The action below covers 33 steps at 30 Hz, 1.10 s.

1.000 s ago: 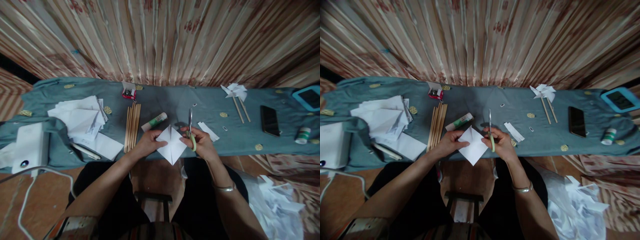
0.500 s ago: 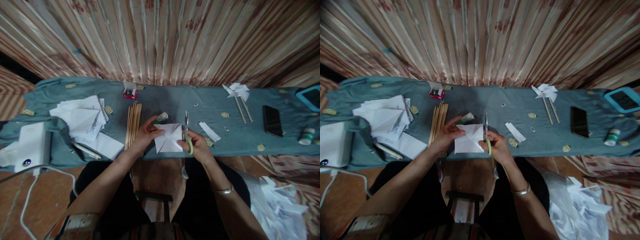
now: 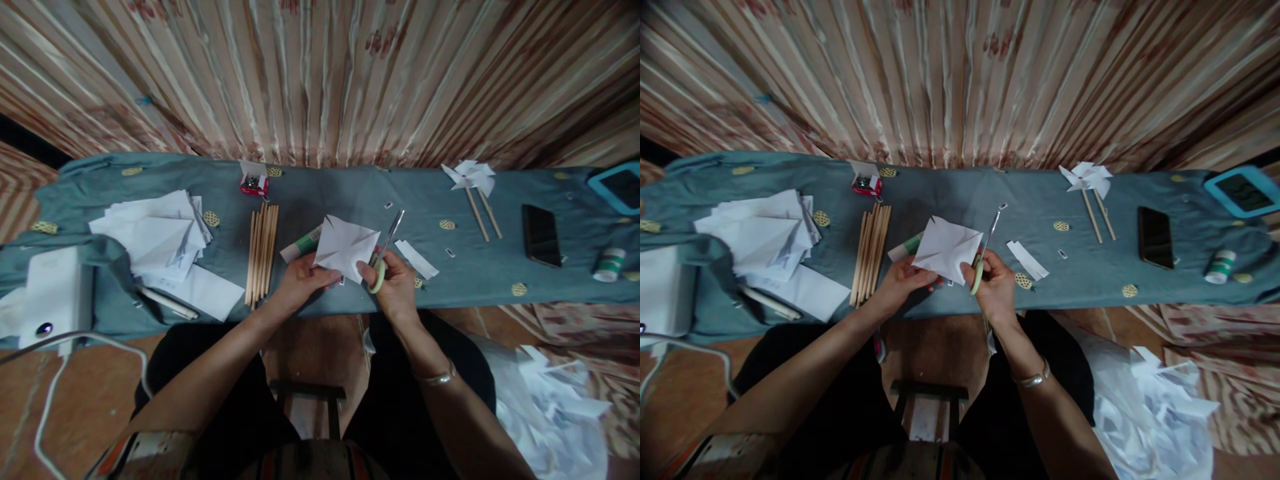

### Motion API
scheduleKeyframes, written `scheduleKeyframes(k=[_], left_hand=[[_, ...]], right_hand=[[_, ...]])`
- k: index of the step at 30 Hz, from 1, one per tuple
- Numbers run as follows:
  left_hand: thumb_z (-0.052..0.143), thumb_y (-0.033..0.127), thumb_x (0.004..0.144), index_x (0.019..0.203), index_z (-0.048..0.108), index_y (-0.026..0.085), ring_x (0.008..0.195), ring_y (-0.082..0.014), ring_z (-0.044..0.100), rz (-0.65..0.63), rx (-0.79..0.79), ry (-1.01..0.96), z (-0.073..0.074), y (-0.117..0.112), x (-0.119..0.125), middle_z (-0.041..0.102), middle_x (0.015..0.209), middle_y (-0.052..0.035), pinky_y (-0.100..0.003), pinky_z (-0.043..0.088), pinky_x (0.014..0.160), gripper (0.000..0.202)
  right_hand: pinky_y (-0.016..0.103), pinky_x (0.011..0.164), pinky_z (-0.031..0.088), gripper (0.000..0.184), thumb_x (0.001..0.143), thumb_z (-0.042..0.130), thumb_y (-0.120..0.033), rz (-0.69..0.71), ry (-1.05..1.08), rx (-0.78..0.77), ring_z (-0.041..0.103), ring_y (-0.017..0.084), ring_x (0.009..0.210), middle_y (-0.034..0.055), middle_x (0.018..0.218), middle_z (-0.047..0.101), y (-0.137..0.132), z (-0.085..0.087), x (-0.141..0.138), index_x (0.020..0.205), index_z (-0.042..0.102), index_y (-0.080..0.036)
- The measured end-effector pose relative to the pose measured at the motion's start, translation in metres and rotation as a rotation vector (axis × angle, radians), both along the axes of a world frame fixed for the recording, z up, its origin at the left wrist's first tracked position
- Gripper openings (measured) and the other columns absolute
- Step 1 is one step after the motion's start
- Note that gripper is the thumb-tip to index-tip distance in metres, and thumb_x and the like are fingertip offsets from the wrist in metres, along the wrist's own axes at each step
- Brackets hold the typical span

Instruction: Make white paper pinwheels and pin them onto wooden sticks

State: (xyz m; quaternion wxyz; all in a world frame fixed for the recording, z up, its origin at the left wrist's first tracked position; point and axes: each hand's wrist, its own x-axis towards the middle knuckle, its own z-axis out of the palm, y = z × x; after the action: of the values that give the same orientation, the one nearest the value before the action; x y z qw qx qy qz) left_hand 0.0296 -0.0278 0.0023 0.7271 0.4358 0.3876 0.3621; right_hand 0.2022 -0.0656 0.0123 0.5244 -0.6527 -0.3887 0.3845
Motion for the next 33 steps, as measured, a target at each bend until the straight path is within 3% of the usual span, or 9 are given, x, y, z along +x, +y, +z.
scheduleKeyframes(k=[3,6,11,21,24,33], left_hand=[[0.078,0.046,0.068,0.071,0.067,0.014,0.053,-0.0133,0.058,0.010,0.053,0.107,-0.007,-0.001,0.003,0.068,0.061,-0.0048,-0.025,0.046,0.053,0.034],[0.074,0.046,0.072,0.064,0.066,0.015,0.048,-0.0132,0.055,0.077,0.082,0.145,-0.012,-0.002,0.004,0.067,0.057,-0.0049,-0.025,0.045,0.048,0.033],[0.071,0.038,0.073,0.059,0.061,0.015,0.042,-0.0100,0.050,0.159,0.109,0.195,-0.004,0.004,0.000,0.060,0.048,-0.0002,-0.021,0.041,0.043,0.028],[0.072,0.032,0.070,0.067,0.063,0.014,0.040,-0.0112,0.057,0.408,0.184,0.232,0.013,0.026,-0.024,0.064,0.052,-0.0006,-0.019,0.042,0.037,0.021],[0.073,0.033,0.071,0.068,0.062,0.014,0.041,-0.0119,0.059,0.407,0.193,0.218,0.014,0.027,-0.025,0.065,0.054,-0.0012,-0.019,0.043,0.036,0.022],[0.070,0.033,0.073,0.067,0.064,0.014,0.041,-0.0131,0.060,0.344,0.165,0.232,0.010,0.023,-0.020,0.066,0.053,-0.0025,-0.020,0.045,0.036,0.020]], right_hand=[[0.026,0.061,0.041,0.036,0.059,0.081,-0.042,0.066,0.043,-0.005,0.046,0.011,0.059,-0.0070,0.061,0.052,-0.003,-0.002,-0.006,0.083,0.064,-0.022],[0.026,0.059,0.043,0.032,0.060,0.081,-0.042,0.113,0.056,-0.007,0.048,0.011,0.059,-0.0059,0.061,0.056,-0.004,-0.004,-0.010,0.080,0.064,-0.022],[0.023,0.055,0.042,0.031,0.064,0.079,-0.046,0.187,0.023,0.012,0.049,0.010,0.057,-0.0055,0.060,0.057,-0.008,0.000,-0.010,0.078,0.066,-0.021],[0.028,0.064,0.052,0.047,0.077,0.068,-0.058,0.671,0.180,-0.155,0.065,0.016,0.072,0.0043,0.083,0.071,-0.027,0.003,0.000,0.105,0.067,-0.020],[0.026,0.059,0.050,0.047,0.079,0.067,-0.057,0.742,0.152,-0.207,0.063,0.015,0.069,0.0045,0.081,0.070,-0.030,0.000,-0.003,0.104,0.068,-0.018],[0.023,0.054,0.044,0.044,0.077,0.069,-0.057,0.751,0.134,-0.270,0.057,0.012,0.061,0.0004,0.070,0.064,-0.029,-0.005,-0.009,0.097,0.068,-0.018]])
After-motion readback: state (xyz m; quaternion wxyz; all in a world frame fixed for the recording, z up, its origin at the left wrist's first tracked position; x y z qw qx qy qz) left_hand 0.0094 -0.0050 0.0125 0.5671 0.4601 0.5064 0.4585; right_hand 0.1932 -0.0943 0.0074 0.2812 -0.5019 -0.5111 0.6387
